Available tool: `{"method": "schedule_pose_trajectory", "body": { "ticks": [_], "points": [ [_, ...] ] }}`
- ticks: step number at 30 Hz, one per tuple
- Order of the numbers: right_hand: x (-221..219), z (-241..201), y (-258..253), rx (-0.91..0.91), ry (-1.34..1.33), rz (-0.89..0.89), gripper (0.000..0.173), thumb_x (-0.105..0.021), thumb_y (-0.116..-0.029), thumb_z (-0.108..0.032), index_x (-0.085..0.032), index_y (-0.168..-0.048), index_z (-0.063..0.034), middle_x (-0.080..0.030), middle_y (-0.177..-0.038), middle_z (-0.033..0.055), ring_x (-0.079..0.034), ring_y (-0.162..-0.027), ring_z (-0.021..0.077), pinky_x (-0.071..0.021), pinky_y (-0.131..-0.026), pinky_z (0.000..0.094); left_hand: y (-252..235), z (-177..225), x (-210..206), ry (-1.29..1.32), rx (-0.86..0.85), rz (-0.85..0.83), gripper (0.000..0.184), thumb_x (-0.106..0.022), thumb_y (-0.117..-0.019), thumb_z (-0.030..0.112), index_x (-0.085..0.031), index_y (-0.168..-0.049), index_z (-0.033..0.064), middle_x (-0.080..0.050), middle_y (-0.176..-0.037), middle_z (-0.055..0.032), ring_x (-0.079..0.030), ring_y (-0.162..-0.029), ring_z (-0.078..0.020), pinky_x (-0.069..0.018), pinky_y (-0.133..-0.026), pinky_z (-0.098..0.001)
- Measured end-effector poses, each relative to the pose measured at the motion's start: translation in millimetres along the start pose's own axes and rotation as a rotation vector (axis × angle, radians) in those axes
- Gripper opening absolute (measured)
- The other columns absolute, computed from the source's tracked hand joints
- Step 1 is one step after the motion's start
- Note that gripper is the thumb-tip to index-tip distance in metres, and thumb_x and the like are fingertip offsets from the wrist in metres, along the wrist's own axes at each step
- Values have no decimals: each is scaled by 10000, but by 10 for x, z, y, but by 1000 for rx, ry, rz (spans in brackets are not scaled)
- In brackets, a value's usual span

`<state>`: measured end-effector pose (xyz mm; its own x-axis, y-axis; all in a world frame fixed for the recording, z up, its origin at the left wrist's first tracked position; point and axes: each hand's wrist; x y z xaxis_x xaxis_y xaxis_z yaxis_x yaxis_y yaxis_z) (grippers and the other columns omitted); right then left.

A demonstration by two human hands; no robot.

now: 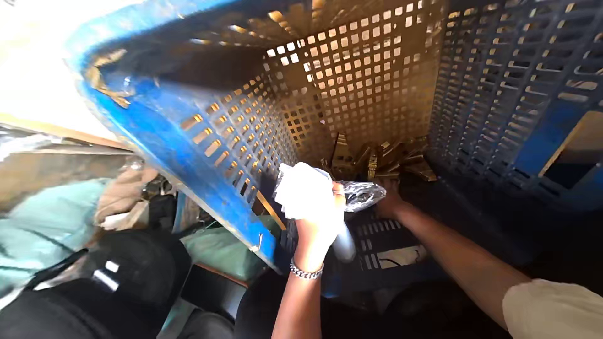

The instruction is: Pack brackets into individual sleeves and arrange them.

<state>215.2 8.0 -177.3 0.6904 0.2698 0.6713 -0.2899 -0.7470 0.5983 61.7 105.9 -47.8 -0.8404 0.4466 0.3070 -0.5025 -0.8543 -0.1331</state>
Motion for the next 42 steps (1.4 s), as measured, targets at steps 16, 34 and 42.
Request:
{"method": "schedule_pose_trajectory", "body": {
  "ticks": [16,34,42],
  "points": [
    [306,103,904,96,-1080,483,476,-767,-860,-178,-590,-1251,30,-669,-1141,86,-651,-1025,127,-560,-907,327,94,-5,-32,-24,-163,-4,387,-813,-790,123,-650,-1045,-119,-708,-914,-87,-661,-874,-9,-539,-853,-183],
    [411,-620,945,293,-711,351,819,-720,-863,-56,-250,-1519,77,-515,-1424,262,-547,-1318,252,-449,-1106,361,335,20,-144,-132,-160,-149,534,-848,-752,183,-646,-1106,-162,-725,-1008,-213,-708,-976,-188,-555,-924,-347],
    [515,-562,1016,238,-1072,548,553,-698,-828,-66,-565,-1360,7,-575,-1332,170,-601,-1152,162,-523,-955,303,439,112,-221,52,-193,-267,446,-828,-791,131,-658,-1089,-153,-732,-1006,-167,-699,-964,-90,-556,-919,-244]
  ]
}}
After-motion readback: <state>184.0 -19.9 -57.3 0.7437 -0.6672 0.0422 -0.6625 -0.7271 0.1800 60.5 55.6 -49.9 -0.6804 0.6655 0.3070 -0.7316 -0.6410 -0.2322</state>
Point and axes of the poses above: each hand's wrist, its own y-axis away from the middle knuckle, its own x-axis out of the back of the hand, z = x × y
